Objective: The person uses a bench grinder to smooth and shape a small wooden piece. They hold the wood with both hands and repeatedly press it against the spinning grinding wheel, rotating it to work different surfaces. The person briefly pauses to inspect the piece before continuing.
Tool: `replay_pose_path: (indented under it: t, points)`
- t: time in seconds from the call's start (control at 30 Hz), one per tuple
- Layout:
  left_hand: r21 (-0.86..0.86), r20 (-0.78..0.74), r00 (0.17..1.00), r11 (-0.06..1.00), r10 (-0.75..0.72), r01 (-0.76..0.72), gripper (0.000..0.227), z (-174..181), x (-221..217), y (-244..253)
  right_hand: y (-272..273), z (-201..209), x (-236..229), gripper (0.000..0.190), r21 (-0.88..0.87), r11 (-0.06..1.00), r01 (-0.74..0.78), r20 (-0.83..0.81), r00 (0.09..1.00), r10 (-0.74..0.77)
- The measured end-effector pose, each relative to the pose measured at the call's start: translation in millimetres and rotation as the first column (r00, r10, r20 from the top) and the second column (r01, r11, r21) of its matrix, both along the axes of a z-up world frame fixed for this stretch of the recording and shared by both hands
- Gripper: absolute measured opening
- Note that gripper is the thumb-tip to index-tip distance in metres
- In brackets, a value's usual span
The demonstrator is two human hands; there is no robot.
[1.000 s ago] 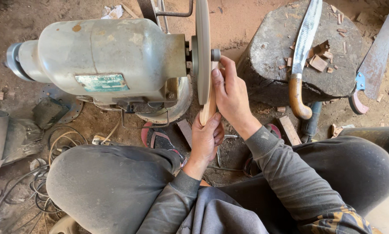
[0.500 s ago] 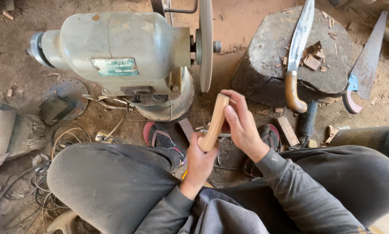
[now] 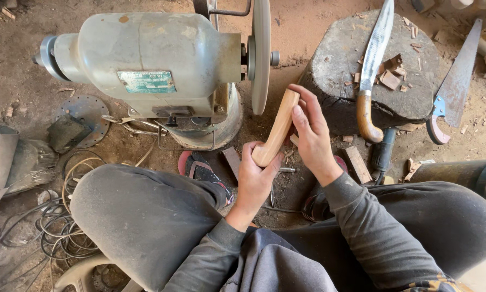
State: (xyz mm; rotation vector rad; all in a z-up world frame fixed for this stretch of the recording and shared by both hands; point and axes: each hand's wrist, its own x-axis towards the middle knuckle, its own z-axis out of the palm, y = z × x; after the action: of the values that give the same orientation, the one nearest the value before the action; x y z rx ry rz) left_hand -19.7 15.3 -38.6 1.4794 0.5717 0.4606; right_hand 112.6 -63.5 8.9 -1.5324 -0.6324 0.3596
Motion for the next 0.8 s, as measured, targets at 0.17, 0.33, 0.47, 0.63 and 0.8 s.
replay_pose_path:
  t: [0.17,0.33,0.47,0.63,0.8]
  points:
    - [-0.322,0.090,0.996,0.946,-0.005,0.034,0.045,-6,26,7,14,2,22,0.037,-0.158,0.983,0.092,-0.055,0.993,-0.102]
    - [-0.597,0.138,0.990,0.799,0.011,0.075,0.044,-2,49,15,26,-3,40,0.033,-0.146,0.980,0.136,0.277,0.957,-0.091]
    - [-0.597,0.099,0.995,0.799,-0.017,0.073,0.040,4,59,24,33,0,51,0.037,-0.206,0.969,0.138,0.118,0.986,-0.115]
    - [-0.680,0.159,0.986,0.720,-0.042,0.140,0.035,7,69,30,42,0,62,0.038,-0.238,0.956,0.174,0.099,0.983,-0.154]
    - [-0.751,0.181,0.983,0.644,-0.017,0.149,0.032,4,65,34,51,-12,60,0.030,-0.118,0.974,0.194,0.345,0.928,-0.143]
